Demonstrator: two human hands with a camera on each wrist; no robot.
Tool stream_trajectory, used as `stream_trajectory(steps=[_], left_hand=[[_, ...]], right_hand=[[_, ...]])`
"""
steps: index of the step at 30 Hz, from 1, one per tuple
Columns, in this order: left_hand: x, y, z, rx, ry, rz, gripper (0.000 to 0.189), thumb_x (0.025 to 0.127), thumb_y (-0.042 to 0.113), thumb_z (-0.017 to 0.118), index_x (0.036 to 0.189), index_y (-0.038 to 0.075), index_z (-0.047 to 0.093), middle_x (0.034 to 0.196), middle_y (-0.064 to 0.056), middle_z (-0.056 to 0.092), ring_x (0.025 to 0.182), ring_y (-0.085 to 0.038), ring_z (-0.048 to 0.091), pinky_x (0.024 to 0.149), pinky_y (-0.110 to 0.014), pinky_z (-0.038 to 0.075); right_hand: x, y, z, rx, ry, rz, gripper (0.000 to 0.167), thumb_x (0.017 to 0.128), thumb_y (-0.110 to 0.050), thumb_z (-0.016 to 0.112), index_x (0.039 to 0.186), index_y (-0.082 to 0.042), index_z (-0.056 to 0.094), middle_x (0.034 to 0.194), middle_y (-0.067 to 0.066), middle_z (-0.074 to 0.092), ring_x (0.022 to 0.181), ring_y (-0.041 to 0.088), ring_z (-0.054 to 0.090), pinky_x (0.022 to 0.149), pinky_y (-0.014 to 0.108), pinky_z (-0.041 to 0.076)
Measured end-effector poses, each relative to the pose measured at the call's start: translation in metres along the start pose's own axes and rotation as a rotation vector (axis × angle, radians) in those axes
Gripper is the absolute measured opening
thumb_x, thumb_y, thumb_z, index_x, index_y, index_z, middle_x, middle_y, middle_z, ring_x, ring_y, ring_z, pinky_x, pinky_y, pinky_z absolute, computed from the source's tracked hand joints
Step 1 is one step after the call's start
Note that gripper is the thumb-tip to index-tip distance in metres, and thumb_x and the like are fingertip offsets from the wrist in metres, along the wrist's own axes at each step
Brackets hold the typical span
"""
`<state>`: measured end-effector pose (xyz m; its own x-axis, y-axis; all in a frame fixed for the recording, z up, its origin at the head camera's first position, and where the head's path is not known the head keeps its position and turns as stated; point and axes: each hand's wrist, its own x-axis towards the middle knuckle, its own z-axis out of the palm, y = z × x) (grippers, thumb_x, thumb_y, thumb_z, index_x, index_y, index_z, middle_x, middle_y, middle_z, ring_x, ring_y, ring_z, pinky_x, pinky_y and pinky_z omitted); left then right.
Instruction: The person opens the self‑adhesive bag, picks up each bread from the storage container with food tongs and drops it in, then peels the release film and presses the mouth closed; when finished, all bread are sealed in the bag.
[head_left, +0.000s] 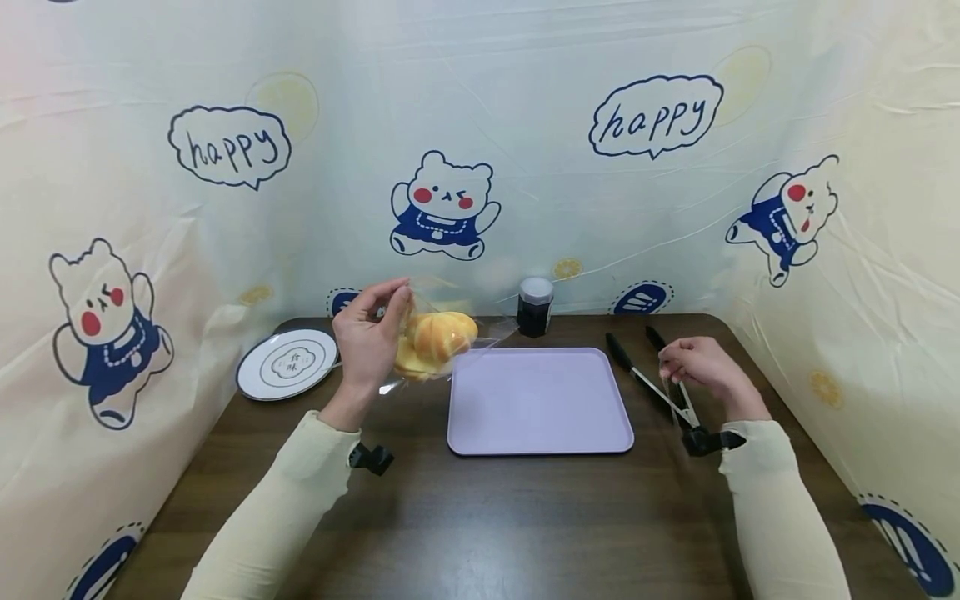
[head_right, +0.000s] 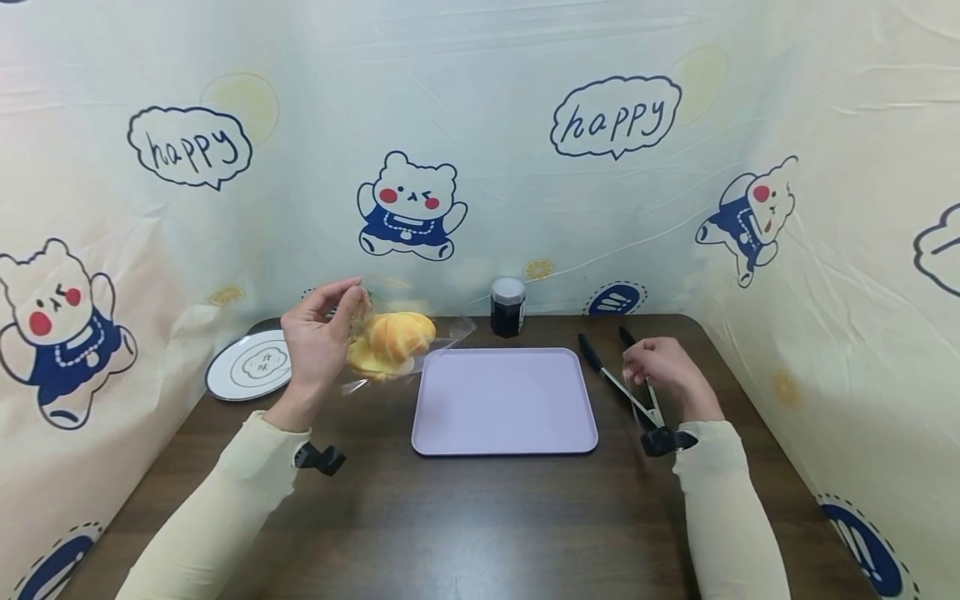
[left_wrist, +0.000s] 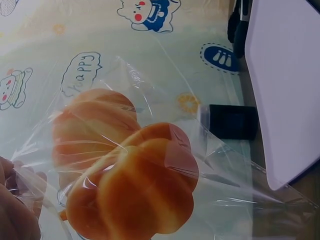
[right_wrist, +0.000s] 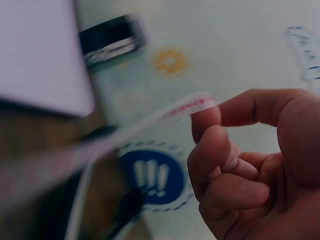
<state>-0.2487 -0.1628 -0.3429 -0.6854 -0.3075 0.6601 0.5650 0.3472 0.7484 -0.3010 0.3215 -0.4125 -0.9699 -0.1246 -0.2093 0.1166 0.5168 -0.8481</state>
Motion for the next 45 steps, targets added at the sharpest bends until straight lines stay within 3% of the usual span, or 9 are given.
stream_trajectory(steps=[5,14,24,27,31,39,45], left_hand=[[0.000,0.000,0.000,-0.010,-0.007,0.008,0.024,0.093,0.029,0.071,0.108,0.011,0.077,0.101,-0.013,0.077,0.084,-0.001,0.067,0.064,-0.013,0.053],[-0.001,0.000,0.000,-0.003,-0.015,0.001,0.025,0.093,0.031,0.071,0.109,0.012,0.077,0.101,-0.011,0.076,0.085,-0.001,0.067,0.064,-0.014,0.053],[-0.001,-0.001,0.002,-0.007,-0.019,-0.008,0.023,0.093,0.029,0.071,0.109,0.012,0.077,0.101,-0.012,0.076,0.084,-0.002,0.067,0.064,-0.014,0.052],[-0.001,-0.001,0.003,-0.015,-0.027,-0.005,0.023,0.093,0.027,0.072,0.109,0.012,0.077,0.100,-0.012,0.076,0.083,-0.002,0.066,0.064,-0.013,0.053],[-0.003,0.000,0.004,-0.030,-0.047,-0.003,0.022,0.093,0.026,0.071,0.109,0.011,0.076,0.097,-0.013,0.075,0.083,-0.003,0.066,0.063,-0.013,0.052],[-0.005,0.003,0.008,-0.042,-0.065,-0.022,0.025,0.093,0.029,0.071,0.110,0.011,0.076,0.099,-0.011,0.075,0.086,-0.006,0.067,0.069,-0.015,0.056],[-0.006,0.005,0.012,-0.075,-0.076,-0.006,0.025,0.093,0.027,0.072,0.109,0.009,0.076,0.099,-0.012,0.075,0.087,-0.007,0.068,0.070,-0.016,0.058]], right_hand=[[0.019,0.024,0.008,-0.109,0.010,0.035,0.032,0.100,-0.018,0.052,0.110,0.010,0.064,0.071,-0.003,0.070,0.065,0.010,0.063,0.050,0.022,0.043],[0.027,0.036,0.015,-0.341,0.064,0.020,0.031,0.101,-0.018,0.052,0.112,0.004,0.070,0.088,0.010,0.076,0.076,0.018,0.069,0.074,0.033,0.053],[0.025,0.037,0.010,-0.398,0.051,0.078,0.036,0.102,-0.025,0.049,0.121,-0.001,0.068,0.116,0.022,0.069,0.084,0.021,0.068,0.076,0.037,0.051],[0.022,0.034,0.008,-0.402,0.065,0.080,0.039,0.101,-0.029,0.051,0.124,0.000,0.067,0.122,0.025,0.066,0.087,0.024,0.069,0.079,0.043,0.053],[0.016,0.025,0.008,-0.414,0.113,0.047,0.043,0.102,-0.034,0.051,0.126,-0.001,0.064,0.121,0.026,0.066,0.091,0.027,0.069,0.082,0.048,0.054],[-0.002,-0.026,0.030,-0.430,0.230,-0.149,0.037,0.100,-0.034,0.058,0.121,-0.006,0.068,0.106,0.019,0.072,0.082,0.026,0.070,0.065,0.031,0.051],[-0.014,-0.067,0.064,-0.359,0.167,-0.274,0.031,0.099,-0.034,0.062,0.120,-0.012,0.071,0.110,0.013,0.073,0.090,0.026,0.067,0.071,0.030,0.053]])
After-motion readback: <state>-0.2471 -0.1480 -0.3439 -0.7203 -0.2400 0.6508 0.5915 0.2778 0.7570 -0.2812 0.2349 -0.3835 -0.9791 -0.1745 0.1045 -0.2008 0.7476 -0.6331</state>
